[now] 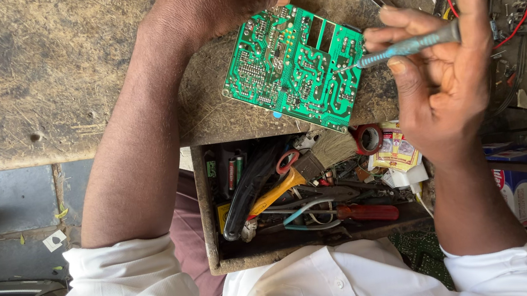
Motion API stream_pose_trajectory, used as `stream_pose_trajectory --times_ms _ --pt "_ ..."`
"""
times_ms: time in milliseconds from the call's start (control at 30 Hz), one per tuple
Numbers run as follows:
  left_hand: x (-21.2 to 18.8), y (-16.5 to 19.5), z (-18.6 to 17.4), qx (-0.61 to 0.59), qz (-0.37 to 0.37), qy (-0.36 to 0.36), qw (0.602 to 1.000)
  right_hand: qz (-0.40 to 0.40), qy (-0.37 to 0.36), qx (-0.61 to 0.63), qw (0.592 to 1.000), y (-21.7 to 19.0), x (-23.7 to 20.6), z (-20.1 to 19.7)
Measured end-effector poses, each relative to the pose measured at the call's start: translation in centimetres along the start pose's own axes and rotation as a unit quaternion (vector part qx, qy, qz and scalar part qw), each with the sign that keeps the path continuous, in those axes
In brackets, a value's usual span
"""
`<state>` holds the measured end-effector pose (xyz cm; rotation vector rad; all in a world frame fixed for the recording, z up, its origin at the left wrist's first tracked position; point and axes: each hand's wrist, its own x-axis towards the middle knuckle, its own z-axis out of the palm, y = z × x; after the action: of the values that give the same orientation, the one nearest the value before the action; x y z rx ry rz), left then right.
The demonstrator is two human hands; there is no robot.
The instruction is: The person repairs a green circuit board at a cluttered workbench. They hold the board, use a soldering iron to work on its solder joints, flip the board over to reach the other side, and use a screwdriver and pliers on components before resuming soldering.
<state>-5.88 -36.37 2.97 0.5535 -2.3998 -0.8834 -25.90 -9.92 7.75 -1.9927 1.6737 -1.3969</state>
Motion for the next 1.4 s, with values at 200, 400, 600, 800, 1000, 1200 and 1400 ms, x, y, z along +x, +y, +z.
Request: stream_pose_trajectory --times_ms 200,400,600,800,1000,1200,1400 --pt "0.2 0.3 -0.2 0.000 -0.010 -0.012 1.000 -0.005 0.001 0.022 1.000 0.1 2.1 0.2" --pt "0.2 0.3 -0.3 -0.014 -0.020 -0.005 1.000 -0.045 -0.038 0.028 0.998 -0.5 2.7 0.1" --pt "0.2 0.1 -0.2 0.013 0.017 0.005 1.000 -0.027 -0.029 0.038 0.998 -0.1 2.8 0.1" --pt "0.2 -0.1 -0.1 -0.006 -0.006 -0.012 1.000 -0.018 -0.003 0.033 0.999 0.5 2.5 0.0" --pt "0.2 -0.3 0.1 -0.015 0.037 0.019 0.999 -0.034 -0.012 0.038 0.999 0.7 2.5 0.1" --pt "0.2 0.0 -0.2 -0.020 0.011 0.002 1.000 -0.032 -0.042 0.042 0.998 0.2 2.7 0.0" --pt "0.4 0.3 -0.3 0.014 0.000 -0.015 1.000 -0.022 -0.027 0.038 0.999 0.0 2.8 -0.1"
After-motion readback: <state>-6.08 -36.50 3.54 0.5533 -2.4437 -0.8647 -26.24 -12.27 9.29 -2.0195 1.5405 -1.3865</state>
